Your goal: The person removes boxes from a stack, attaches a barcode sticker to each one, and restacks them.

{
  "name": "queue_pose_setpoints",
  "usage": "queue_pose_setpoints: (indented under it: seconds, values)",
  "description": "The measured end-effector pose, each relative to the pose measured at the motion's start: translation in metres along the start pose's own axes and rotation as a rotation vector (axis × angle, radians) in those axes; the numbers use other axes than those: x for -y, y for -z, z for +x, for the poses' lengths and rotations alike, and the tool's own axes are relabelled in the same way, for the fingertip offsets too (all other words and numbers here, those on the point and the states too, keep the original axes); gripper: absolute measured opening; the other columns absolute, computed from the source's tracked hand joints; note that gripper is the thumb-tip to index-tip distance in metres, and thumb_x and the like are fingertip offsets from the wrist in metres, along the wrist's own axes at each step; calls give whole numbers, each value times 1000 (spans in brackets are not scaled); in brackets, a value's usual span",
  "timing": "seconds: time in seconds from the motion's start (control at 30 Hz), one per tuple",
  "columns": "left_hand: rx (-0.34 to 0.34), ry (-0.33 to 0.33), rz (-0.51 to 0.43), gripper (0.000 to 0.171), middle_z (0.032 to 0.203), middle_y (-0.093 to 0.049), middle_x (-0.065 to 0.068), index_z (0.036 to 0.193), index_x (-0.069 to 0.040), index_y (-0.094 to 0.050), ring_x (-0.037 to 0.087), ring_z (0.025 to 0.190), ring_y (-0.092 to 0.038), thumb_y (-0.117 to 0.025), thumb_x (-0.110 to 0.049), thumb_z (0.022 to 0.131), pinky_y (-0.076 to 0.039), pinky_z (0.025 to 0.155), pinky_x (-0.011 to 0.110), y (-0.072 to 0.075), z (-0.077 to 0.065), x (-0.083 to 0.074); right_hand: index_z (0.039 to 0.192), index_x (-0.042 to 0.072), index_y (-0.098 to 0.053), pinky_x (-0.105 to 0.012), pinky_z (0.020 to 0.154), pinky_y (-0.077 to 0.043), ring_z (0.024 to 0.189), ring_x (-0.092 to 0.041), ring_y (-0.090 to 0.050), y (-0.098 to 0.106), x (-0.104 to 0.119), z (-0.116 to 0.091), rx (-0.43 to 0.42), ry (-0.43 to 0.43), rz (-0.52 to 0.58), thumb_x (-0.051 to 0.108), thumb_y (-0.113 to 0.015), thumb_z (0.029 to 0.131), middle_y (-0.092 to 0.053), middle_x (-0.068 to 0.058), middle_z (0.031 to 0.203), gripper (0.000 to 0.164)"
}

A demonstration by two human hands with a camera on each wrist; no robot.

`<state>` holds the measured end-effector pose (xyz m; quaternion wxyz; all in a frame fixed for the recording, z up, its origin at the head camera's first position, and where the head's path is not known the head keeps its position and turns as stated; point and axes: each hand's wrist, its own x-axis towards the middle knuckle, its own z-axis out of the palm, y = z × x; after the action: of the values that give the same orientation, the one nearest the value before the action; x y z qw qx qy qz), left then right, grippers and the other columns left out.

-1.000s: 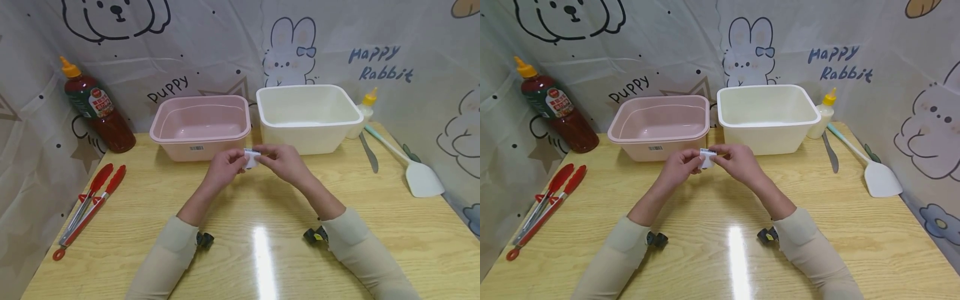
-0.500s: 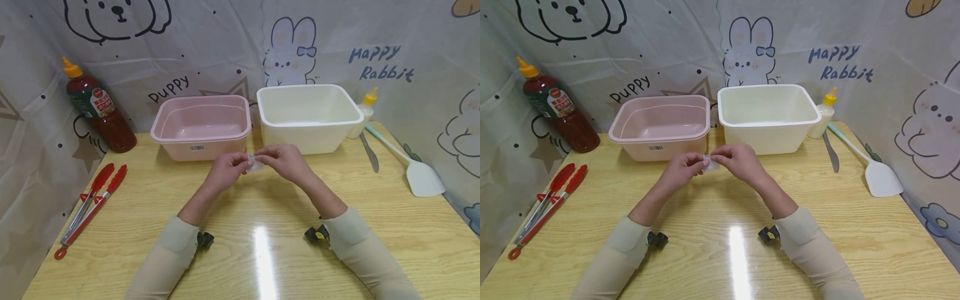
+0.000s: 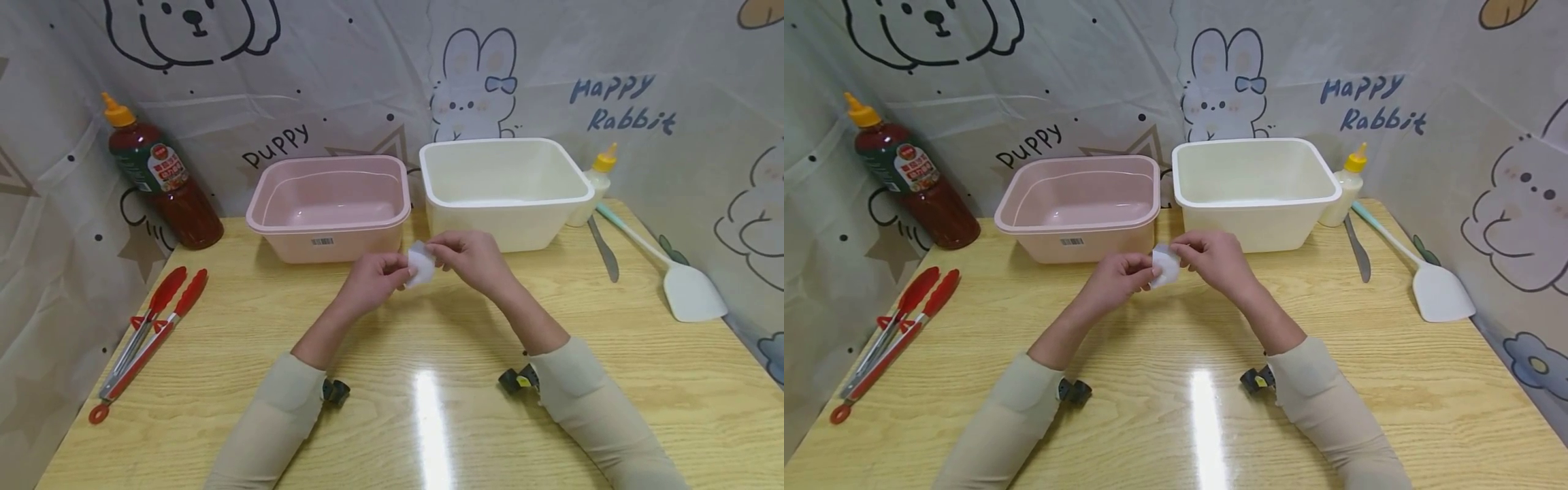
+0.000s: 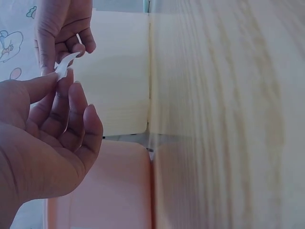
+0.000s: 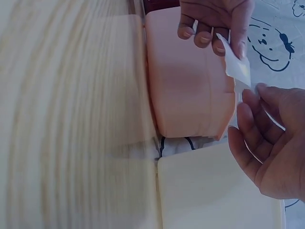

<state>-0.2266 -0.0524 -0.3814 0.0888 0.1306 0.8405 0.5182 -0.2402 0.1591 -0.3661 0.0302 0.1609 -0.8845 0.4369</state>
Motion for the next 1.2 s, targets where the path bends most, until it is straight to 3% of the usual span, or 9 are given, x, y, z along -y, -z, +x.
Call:
queue_pose_setpoints:
  seconds: [0.27, 0.47, 0.7, 0.9, 1.07, 1.2]
  values:
    - [36, 22, 8, 20, 96, -74, 9, 106, -5, -75, 16, 78, -64, -66, -21, 99, -53, 69, 26, 0, 0, 2, 109, 9, -77, -28, 61, -56, 71, -19, -66, 7, -3, 3, -37, -42, 33, 29, -64, 101, -73, -8, 79, 25]
    - [77, 106, 9, 18, 93, -72, 10, 105, 0, -73, 14, 74, -63, -69, -15, 96, -58, 70, 29, 0, 0, 8, 114, 6, -75, -27, 62, -58, 66, -16, -69, 11, -5, 3, -38, -76, 84, 27, -63, 102, -76, -12, 83, 27]
    - [185, 216, 198, 13, 78, -65, 4, 99, -3, -65, 14, 65, -57, -68, -12, 91, -46, 56, 22, 1, -1, 11, 117, 8, -74, -27, 69, -60, 78, -20, -72, 14, -5, 4, -14, -100, 62, 27, -62, 103, -78, -12, 101, 27]
    - [185, 224, 336, 15, 83, -67, 4, 92, -6, -67, 15, 70, -58, -70, -21, 93, -44, 61, 23, 4, -4, 8, 118, 9, -74, -32, 71, -60, 83, -21, -72, 17, -4, 4, -9, -111, 45, 27, -62, 102, -76, -14, 112, 27]
    - [227, 247, 398, 24, 80, -70, 3, 82, -7, -73, 14, 66, -58, -71, -28, 94, -44, 58, 23, 7, -5, 9, 118, 12, -75, -33, 71, -58, 86, -22, -72, 19, -5, 4, -4, -121, 10, 32, -64, 101, -75, -12, 114, 28]
    - [238, 271, 501, 39, 65, -64, -3, 72, -12, -76, 12, 58, -51, -69, -43, 94, -37, 53, 25, 11, -6, 9, 119, 14, -75, -31, 72, -56, 90, -23, -72, 20, -7, 4, 1, -128, -18, 33, -65, 100, -75, -7, 115, 29]
